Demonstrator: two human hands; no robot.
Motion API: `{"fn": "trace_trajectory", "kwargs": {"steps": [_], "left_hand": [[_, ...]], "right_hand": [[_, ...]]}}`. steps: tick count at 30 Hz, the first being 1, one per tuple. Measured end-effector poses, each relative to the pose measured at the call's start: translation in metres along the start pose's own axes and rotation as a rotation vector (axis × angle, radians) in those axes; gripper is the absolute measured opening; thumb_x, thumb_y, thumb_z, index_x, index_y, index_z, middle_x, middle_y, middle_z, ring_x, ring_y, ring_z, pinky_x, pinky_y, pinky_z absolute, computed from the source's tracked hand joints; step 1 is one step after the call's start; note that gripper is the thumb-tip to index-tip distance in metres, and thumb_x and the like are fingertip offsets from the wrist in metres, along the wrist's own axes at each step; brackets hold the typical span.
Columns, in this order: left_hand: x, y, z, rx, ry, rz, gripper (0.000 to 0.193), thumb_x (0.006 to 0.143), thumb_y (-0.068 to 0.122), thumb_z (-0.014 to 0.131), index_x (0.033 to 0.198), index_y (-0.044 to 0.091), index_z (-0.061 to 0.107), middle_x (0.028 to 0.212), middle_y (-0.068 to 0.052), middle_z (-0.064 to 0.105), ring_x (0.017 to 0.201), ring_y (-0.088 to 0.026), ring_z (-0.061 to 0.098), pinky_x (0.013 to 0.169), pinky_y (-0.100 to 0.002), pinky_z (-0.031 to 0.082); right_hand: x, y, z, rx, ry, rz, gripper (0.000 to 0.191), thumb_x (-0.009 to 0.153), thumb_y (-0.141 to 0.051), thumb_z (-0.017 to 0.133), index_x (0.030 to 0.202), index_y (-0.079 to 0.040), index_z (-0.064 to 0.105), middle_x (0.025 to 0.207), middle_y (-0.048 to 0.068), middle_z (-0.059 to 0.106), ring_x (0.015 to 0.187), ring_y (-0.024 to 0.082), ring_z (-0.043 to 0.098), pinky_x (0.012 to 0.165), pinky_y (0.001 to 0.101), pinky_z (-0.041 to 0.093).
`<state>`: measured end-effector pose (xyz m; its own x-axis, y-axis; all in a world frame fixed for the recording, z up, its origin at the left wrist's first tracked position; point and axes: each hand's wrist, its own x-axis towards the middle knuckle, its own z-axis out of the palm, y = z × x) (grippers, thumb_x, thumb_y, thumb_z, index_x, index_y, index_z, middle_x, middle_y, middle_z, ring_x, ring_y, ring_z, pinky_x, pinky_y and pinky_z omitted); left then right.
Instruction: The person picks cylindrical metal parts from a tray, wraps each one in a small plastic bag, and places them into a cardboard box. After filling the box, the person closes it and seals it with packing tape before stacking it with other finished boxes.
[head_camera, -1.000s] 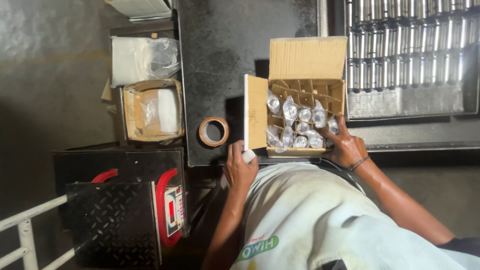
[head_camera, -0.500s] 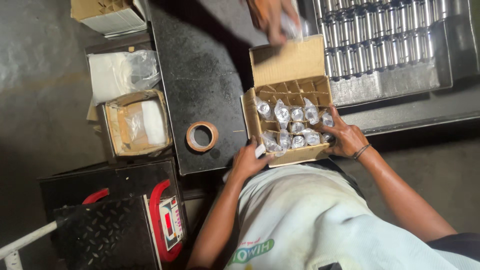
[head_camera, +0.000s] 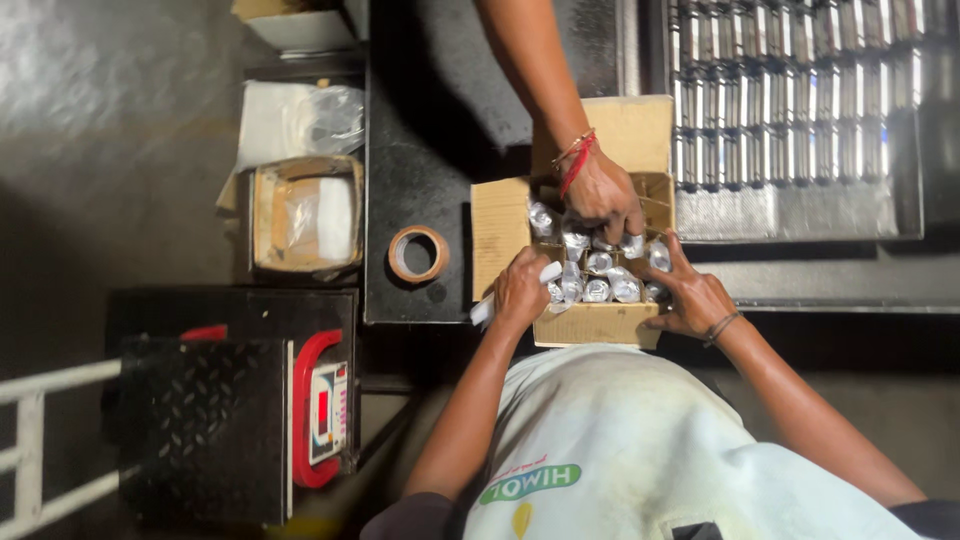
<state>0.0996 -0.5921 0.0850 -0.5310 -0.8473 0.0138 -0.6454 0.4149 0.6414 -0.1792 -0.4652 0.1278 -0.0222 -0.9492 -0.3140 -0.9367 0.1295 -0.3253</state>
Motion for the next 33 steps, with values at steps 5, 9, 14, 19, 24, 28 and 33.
{"fn": "trace_trajectory", "kwargs": {"steps": [5,9,14,19,24,28,33], "left_hand": [[0.006,-0.013,-0.009,-0.146,-0.084,0.057,0.014,0.079,0.007,0.075,0.093,0.009,0.074,0.100,-0.012,0.069,0.095,-0.036,0.068,0.081,-0.047,0.052],[0.002,-0.001,-0.012,-0.083,-0.022,0.029,0.019,0.078,0.014,0.077,0.096,0.010,0.074,0.102,-0.013,0.068,0.093,-0.037,0.066,0.079,-0.048,0.051],[-0.009,0.006,-0.006,-0.018,0.009,-0.004,0.027,0.076,0.006,0.065,0.099,0.014,0.075,0.100,-0.009,0.072,0.096,-0.034,0.069,0.083,-0.048,0.052],[-0.008,-0.005,-0.002,-0.097,0.085,0.030,0.030,0.071,0.003,0.063,0.099,0.008,0.072,0.100,-0.011,0.070,0.096,-0.036,0.068,0.081,-0.049,0.052],[-0.012,-0.007,0.002,-0.159,0.139,0.026,0.026,0.076,0.004,0.064,0.099,0.009,0.072,0.101,-0.011,0.071,0.095,-0.038,0.068,0.079,-0.049,0.052],[-0.018,0.001,0.007,-0.168,0.172,0.010,0.026,0.076,0.006,0.066,0.101,0.011,0.072,0.101,-0.011,0.070,0.092,-0.038,0.067,0.077,-0.049,0.052],[-0.016,0.013,0.003,-0.168,0.203,-0.060,0.017,0.078,0.002,0.063,0.093,0.009,0.068,0.095,-0.010,0.069,0.091,-0.036,0.069,0.077,-0.047,0.052]], "right_hand": [[0.000,0.004,0.000,0.033,0.014,-0.052,0.098,0.045,-0.050,0.096,0.136,-0.031,0.064,0.166,0.027,0.014,0.114,0.045,0.064,0.088,0.0461,0.059],[0.001,0.007,0.004,0.070,0.137,-0.162,0.089,0.042,-0.052,0.094,0.124,-0.028,0.068,0.165,0.027,0.021,0.119,0.046,0.063,0.089,0.0468,0.059],[0.006,0.009,0.006,-0.011,0.081,-0.106,0.091,0.044,-0.060,0.093,0.124,-0.024,0.068,0.165,0.028,0.023,0.113,0.044,0.067,0.090,0.0457,0.060],[0.009,0.015,0.003,0.002,0.078,-0.109,0.094,0.043,-0.065,0.094,0.126,-0.028,0.070,0.164,0.027,0.026,0.108,0.041,0.070,0.088,0.0450,0.061],[0.008,0.016,-0.002,0.036,0.180,-0.229,0.088,0.041,-0.062,0.092,0.119,-0.027,0.073,0.161,0.029,0.029,0.115,0.042,0.067,0.087,0.0450,0.060],[0.004,0.014,-0.013,0.014,0.122,-0.215,0.084,0.047,-0.056,0.092,0.122,-0.024,0.072,0.164,0.027,0.026,0.110,0.042,0.067,0.088,0.0458,0.058],[0.006,0.010,-0.040,0.187,0.015,-0.032,0.054,0.072,-0.044,0.083,0.121,-0.022,0.073,0.162,0.018,0.039,0.089,0.036,0.075,0.085,0.0419,0.061]]}}
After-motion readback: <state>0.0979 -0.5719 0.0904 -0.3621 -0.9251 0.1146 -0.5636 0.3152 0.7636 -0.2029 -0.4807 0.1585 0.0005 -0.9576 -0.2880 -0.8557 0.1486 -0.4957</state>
